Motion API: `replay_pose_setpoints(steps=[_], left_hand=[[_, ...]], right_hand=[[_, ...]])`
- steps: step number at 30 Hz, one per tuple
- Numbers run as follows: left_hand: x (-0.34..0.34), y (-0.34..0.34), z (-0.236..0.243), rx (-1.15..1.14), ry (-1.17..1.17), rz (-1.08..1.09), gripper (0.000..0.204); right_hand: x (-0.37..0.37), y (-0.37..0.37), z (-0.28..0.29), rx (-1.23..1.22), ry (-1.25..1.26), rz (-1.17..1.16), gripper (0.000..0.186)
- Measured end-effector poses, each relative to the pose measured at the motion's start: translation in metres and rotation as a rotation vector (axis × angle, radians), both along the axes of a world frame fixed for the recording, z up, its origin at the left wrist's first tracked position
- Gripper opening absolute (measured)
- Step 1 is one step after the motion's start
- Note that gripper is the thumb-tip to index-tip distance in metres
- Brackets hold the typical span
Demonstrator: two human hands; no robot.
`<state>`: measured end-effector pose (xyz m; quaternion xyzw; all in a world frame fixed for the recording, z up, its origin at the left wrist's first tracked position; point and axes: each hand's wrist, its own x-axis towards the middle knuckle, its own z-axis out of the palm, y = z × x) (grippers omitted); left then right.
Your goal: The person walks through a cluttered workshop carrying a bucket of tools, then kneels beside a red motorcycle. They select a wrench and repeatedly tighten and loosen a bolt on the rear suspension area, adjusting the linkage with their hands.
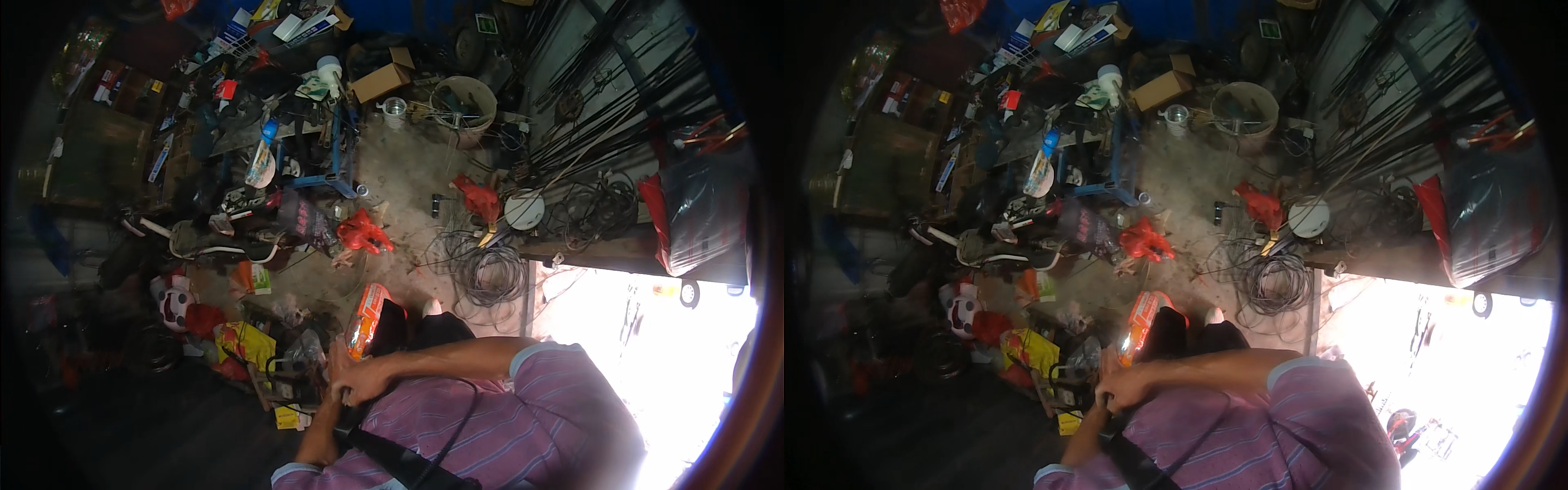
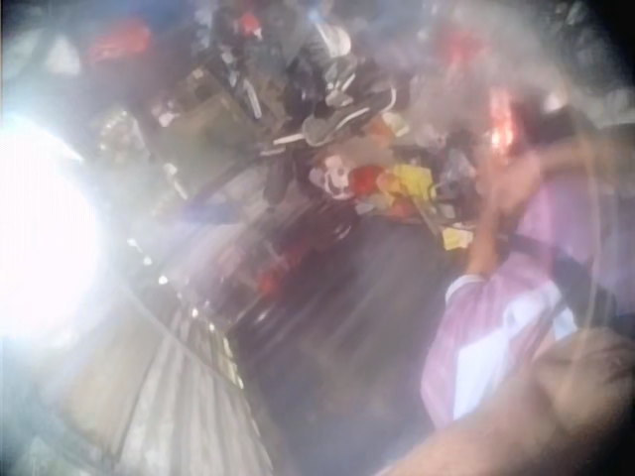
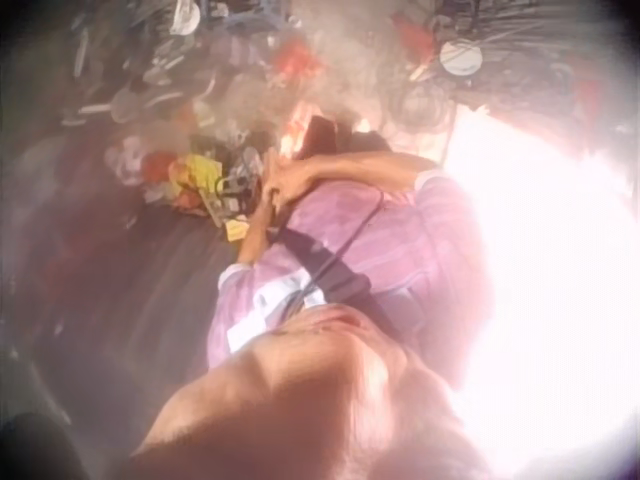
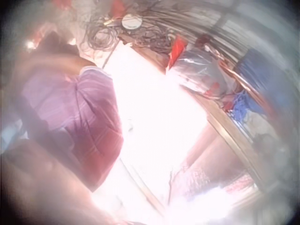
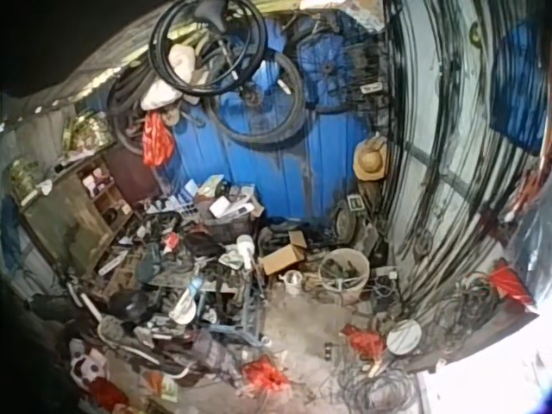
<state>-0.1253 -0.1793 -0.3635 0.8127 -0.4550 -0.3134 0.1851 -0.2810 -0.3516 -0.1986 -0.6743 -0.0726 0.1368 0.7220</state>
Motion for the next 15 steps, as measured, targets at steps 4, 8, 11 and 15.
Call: replay_pose_setpoints(steps=[4, 8, 11, 15], left_hand=[[0.026, -0.008, -0.028, -0.124, 0.142, 0.029, 0.068], [0.054, -0.037, 0.021, 0.174, 0.072, 0.205, 0.068], [0.081, -0.024, -0.008, 0.259, 0.06, 0.357, 0.073], [0.101, -0.057, -0.004, 0.357, -0.051, 0.378, 0.071]], right_hand=[[0.022, -0.059, -0.042, 0.001, 0.105, -0.144, 0.032], [0.013, -0.117, -0.067, -0.098, 0.232, -0.441, 0.028], [-0.011, -0.152, -0.092, 0.036, 0.346, -0.685, 0.033], [-0.045, -0.211, -0.1, 0.21, 0.432, -0.956, 0.037]])
